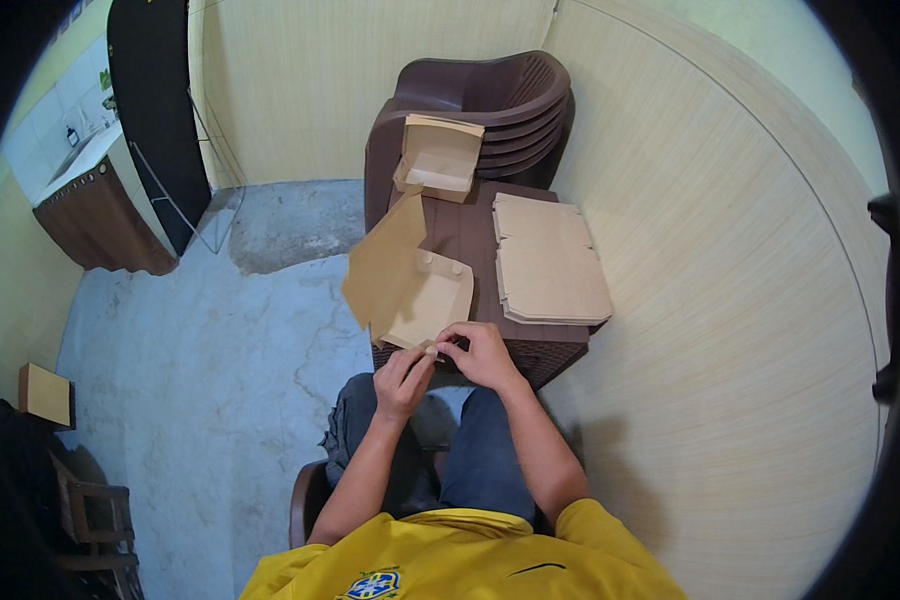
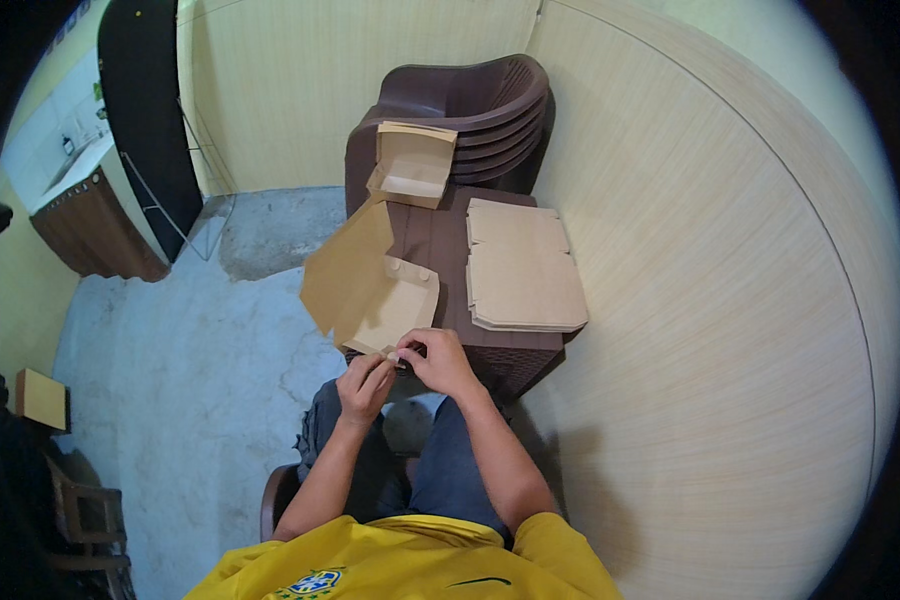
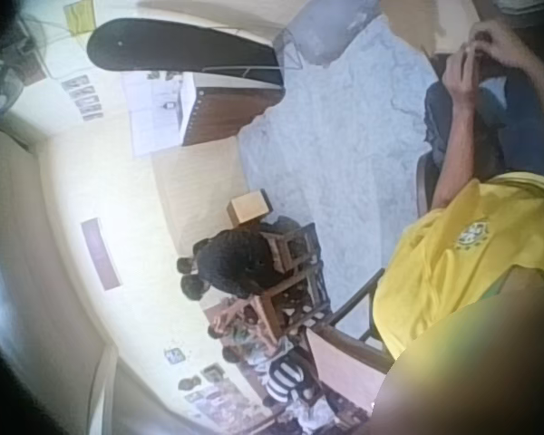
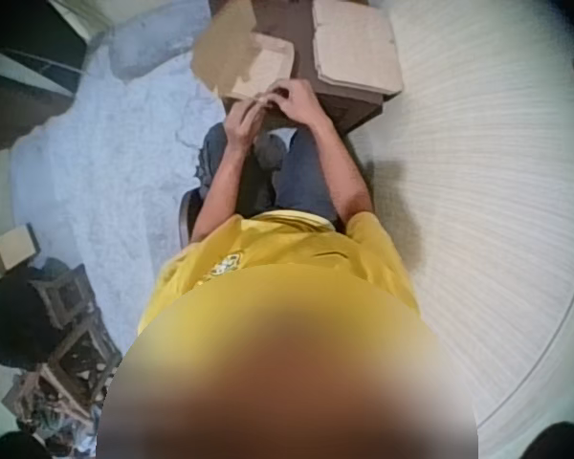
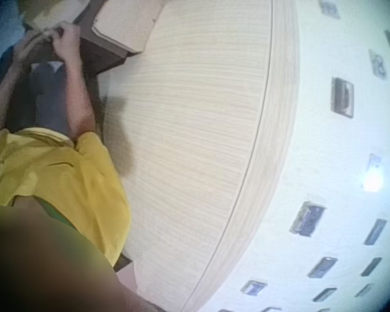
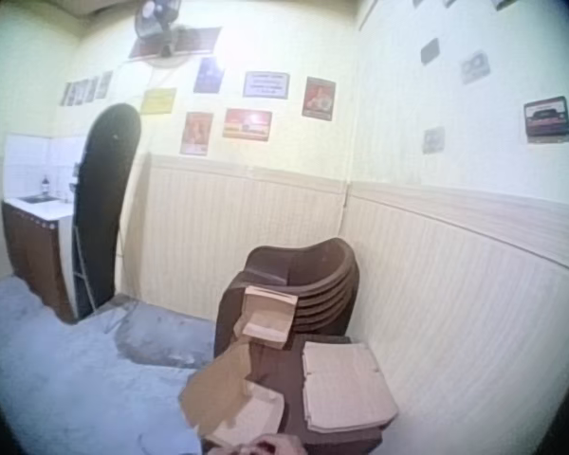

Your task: The person folds flat cardboard pieces into small boxes by hand, tucking flaps and securing edges. Completed boxes are stacked on a nearby chair.

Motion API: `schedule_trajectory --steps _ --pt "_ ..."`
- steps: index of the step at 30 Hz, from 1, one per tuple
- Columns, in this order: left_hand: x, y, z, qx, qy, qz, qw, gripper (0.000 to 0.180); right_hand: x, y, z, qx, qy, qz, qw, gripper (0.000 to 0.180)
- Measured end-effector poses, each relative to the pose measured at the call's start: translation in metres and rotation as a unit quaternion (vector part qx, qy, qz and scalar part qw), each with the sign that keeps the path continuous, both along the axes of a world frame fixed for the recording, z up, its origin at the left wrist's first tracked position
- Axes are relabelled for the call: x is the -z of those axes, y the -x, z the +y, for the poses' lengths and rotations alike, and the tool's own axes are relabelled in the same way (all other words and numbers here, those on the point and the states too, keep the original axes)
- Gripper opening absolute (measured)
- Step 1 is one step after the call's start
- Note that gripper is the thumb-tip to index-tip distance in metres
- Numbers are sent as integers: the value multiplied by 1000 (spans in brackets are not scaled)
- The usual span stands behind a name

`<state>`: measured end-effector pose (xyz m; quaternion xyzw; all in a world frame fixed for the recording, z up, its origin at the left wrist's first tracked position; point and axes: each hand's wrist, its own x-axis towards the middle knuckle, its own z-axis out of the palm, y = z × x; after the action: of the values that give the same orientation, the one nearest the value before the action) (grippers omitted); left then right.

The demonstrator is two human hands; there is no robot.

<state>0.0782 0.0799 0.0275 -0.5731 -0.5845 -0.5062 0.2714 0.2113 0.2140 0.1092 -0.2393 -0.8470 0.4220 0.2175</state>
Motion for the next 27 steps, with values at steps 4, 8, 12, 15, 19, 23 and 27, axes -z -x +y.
schedule_trajectory --steps 4,8,12,15,19,23,27 --pt "-6 3 3 20 0 9 1000 33 1 4 8 -20 -47 18 999 12" --pt "-8 3 9 17 -12 23 1000 32 -1 3 16 -41 -52 4 998 12" --pt "-7 2 10 2 -14 30 999 31 -2 2 16 -41 -27 -3 999 12" --pt "-6 2 9 -8 -14 33 999 30 -1 0 14 -40 -35 -11 999 13" --pt "-5 4 7 0 -4 47 999 29 4 -3 14 -44 -43 -9 998 13" --pt "-7 4 9 0 -17 49 999 28 8 -4 14 -57 -85 -7 995 14" --pt "-9 5 9 -4 -7 53 999 27 11 -6 15 -72 -110 0 991 14"
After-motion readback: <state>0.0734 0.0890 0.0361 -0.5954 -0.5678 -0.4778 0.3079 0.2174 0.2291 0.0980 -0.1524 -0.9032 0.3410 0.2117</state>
